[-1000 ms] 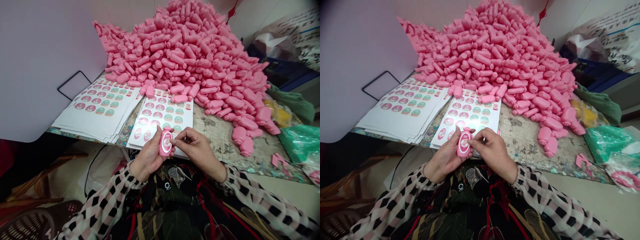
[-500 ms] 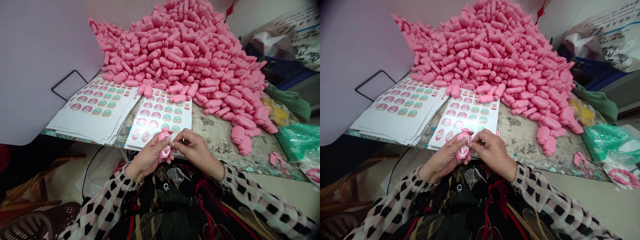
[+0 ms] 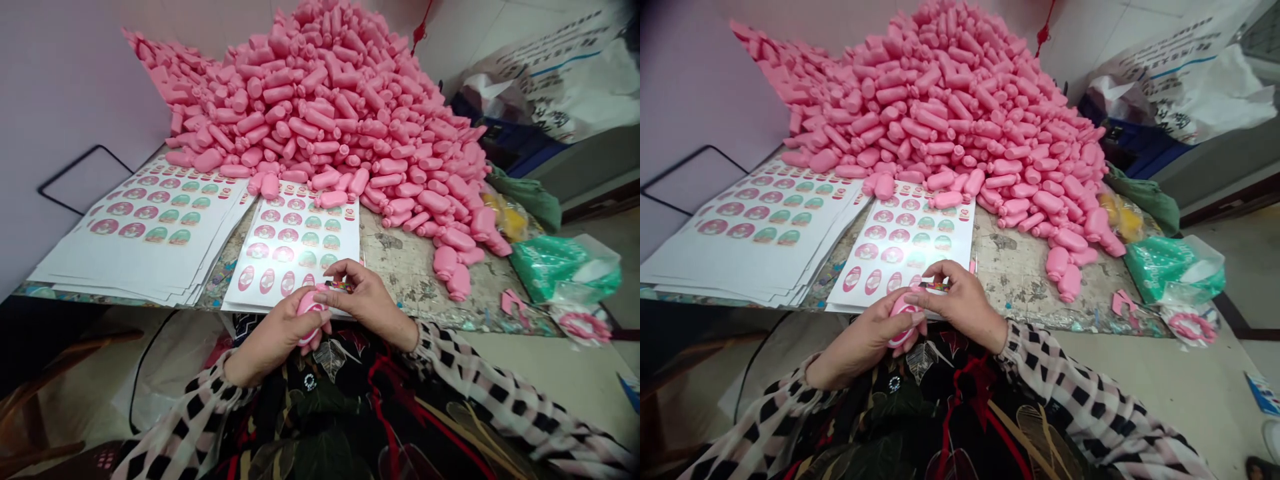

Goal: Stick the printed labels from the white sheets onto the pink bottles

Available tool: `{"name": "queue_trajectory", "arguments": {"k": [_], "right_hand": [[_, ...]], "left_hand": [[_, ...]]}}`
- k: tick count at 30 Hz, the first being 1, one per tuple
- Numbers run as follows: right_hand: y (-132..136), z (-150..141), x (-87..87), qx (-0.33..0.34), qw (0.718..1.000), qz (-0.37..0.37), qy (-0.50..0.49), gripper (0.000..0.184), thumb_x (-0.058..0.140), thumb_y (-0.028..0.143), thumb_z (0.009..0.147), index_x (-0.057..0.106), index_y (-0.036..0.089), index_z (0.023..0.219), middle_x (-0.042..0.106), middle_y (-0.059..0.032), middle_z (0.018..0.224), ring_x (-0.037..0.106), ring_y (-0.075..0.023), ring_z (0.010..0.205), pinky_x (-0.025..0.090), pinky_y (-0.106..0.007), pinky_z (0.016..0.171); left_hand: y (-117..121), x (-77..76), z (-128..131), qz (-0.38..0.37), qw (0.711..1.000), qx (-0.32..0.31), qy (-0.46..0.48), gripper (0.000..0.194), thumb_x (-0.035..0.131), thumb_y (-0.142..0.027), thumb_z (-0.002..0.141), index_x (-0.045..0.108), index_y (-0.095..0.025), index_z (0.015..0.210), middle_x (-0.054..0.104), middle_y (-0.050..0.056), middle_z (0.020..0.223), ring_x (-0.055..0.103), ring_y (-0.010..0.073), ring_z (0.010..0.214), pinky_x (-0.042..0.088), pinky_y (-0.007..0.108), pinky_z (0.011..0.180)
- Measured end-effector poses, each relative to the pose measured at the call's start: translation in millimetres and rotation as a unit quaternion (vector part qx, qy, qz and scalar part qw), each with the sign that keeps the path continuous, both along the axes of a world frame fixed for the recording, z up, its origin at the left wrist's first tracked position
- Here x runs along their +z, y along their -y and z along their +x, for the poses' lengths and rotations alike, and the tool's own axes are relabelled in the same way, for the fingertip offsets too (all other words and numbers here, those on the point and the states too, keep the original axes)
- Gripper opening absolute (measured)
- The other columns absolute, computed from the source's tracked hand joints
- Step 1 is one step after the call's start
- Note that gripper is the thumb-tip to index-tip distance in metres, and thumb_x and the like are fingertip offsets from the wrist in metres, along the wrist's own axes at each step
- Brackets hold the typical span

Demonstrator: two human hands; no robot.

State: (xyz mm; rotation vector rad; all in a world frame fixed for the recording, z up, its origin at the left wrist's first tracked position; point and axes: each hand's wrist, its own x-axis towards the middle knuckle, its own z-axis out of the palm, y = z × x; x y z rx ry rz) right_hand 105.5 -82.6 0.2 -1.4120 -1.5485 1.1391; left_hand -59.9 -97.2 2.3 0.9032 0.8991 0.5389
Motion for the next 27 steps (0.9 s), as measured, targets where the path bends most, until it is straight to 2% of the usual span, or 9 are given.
{"name": "queue_trajectory", "arguments": {"k": [3, 5, 9, 11, 14, 16, 19, 22, 27], "right_hand": [[-1.9, 34.9, 1.1, 0.022, 0.984, 0.070, 0.162, 0.033, 0.069, 0.046, 0.071, 0.063, 0.023, 0.094, 0.059, 0.0000, 0.087, 0.056, -0.0144, 0.077, 0.042, -0.026, 0.069], [-2.6, 70.0, 4.3, -0.021, 0.949, 0.082, 0.303, 0.027, 0.057, 0.046, 0.081, 0.064, 0.023, 0.093, 0.061, -0.0023, 0.093, 0.057, -0.0161, 0.080, 0.042, -0.028, 0.071], [0.5, 141.4, 11.5, -0.201, 0.799, 0.006, 0.567, 0.041, 0.041, 0.047, 0.088, 0.059, 0.020, 0.112, 0.058, -0.0127, 0.111, 0.059, -0.0250, 0.087, 0.040, -0.033, 0.066], [2.6, 165.5, 11.9, -0.222, 0.758, -0.058, 0.611, 0.048, 0.036, 0.049, 0.088, 0.059, 0.015, 0.113, 0.059, -0.0184, 0.110, 0.059, -0.0297, 0.090, 0.039, -0.036, 0.065], [2.6, 180.2, 5.5, -0.213, 0.763, -0.125, 0.597, 0.050, 0.036, 0.050, 0.088, 0.060, 0.014, 0.111, 0.064, -0.0191, 0.099, 0.060, -0.0303, 0.087, 0.038, -0.035, 0.063], [0.1, 178.8, -2.1, -0.212, 0.783, -0.125, 0.572, 0.050, 0.039, 0.051, 0.086, 0.058, 0.017, 0.116, 0.065, -0.0163, 0.098, 0.061, -0.0291, 0.085, 0.038, -0.034, 0.062], [-6.0, 171.4, -13.4, -0.204, 0.807, -0.089, 0.547, 0.051, 0.039, 0.054, 0.085, 0.054, 0.022, 0.121, 0.064, -0.0134, 0.106, 0.061, -0.0288, 0.088, 0.039, -0.034, 0.063], [-11.7, 167.4, -19.5, -0.183, 0.819, -0.069, 0.539, 0.051, 0.041, 0.053, 0.083, 0.053, 0.022, 0.121, 0.062, -0.0142, 0.109, 0.060, -0.0295, 0.090, 0.040, -0.035, 0.063], [-11.5, 145.5, -10.2, -0.167, 0.866, -0.017, 0.471, 0.048, 0.051, 0.052, 0.078, 0.057, 0.021, 0.115, 0.062, -0.0123, 0.106, 0.060, -0.0272, 0.085, 0.043, -0.037, 0.066]], "left_hand": [[4.1, 3.9, -23.2, 0.023, 0.995, 0.047, -0.081, 0.039, 0.053, -0.044, 0.082, 0.048, -0.020, 0.112, 0.057, -0.003, 0.066, 0.046, 0.0069, 0.045, 0.031, 0.018, 0.039], [10.7, 0.0, -48.3, 0.034, 0.983, 0.106, -0.146, 0.044, 0.052, -0.049, 0.081, 0.051, -0.019, 0.113, 0.056, -0.004, 0.063, 0.046, 0.0078, 0.046, 0.034, 0.019, 0.042], [31.0, -28.5, -110.9, 0.031, 0.939, 0.170, -0.298, 0.056, 0.051, -0.059, 0.076, 0.054, -0.019, 0.115, 0.061, -0.001, 0.066, 0.052, 0.0126, 0.050, 0.041, 0.023, 0.044], [40.5, -46.6, -140.1, 0.045, 0.907, 0.145, -0.392, 0.062, 0.051, -0.063, 0.072, 0.057, -0.018, 0.114, 0.068, 0.005, 0.082, 0.059, 0.0173, 0.058, 0.048, 0.028, 0.052], [48.8, -64.0, -168.4, 0.092, 0.836, 0.100, -0.532, 0.070, 0.053, -0.065, 0.068, 0.058, -0.015, 0.118, 0.066, 0.014, 0.111, 0.065, 0.0247, 0.072, 0.052, 0.039, 0.071], [48.7, -64.2, -172.0, 0.118, 0.814, 0.103, -0.560, 0.070, 0.052, -0.063, 0.070, 0.057, -0.016, 0.121, 0.065, 0.014, 0.116, 0.066, 0.0282, 0.082, 0.050, 0.042, 0.079], [41.2, -48.7, -154.7, 0.133, 0.850, 0.117, -0.497, 0.058, 0.054, -0.057, 0.075, 0.058, -0.020, 0.120, 0.065, 0.010, 0.117, 0.060, 0.0281, 0.106, 0.044, 0.039, 0.093], [30.7, -26.6, -123.1, 0.136, 0.904, 0.126, -0.386, 0.051, 0.058, -0.051, 0.076, 0.060, -0.021, 0.117, 0.064, 0.007, 0.119, 0.056, 0.0247, 0.112, 0.040, 0.035, 0.097], [15.7, -2.6, -75.1, 0.074, 0.969, 0.125, -0.198, 0.043, 0.063, -0.045, 0.076, 0.063, -0.019, 0.111, 0.070, 0.006, 0.094, 0.062, 0.0161, 0.073, 0.049, 0.029, 0.073]]}}
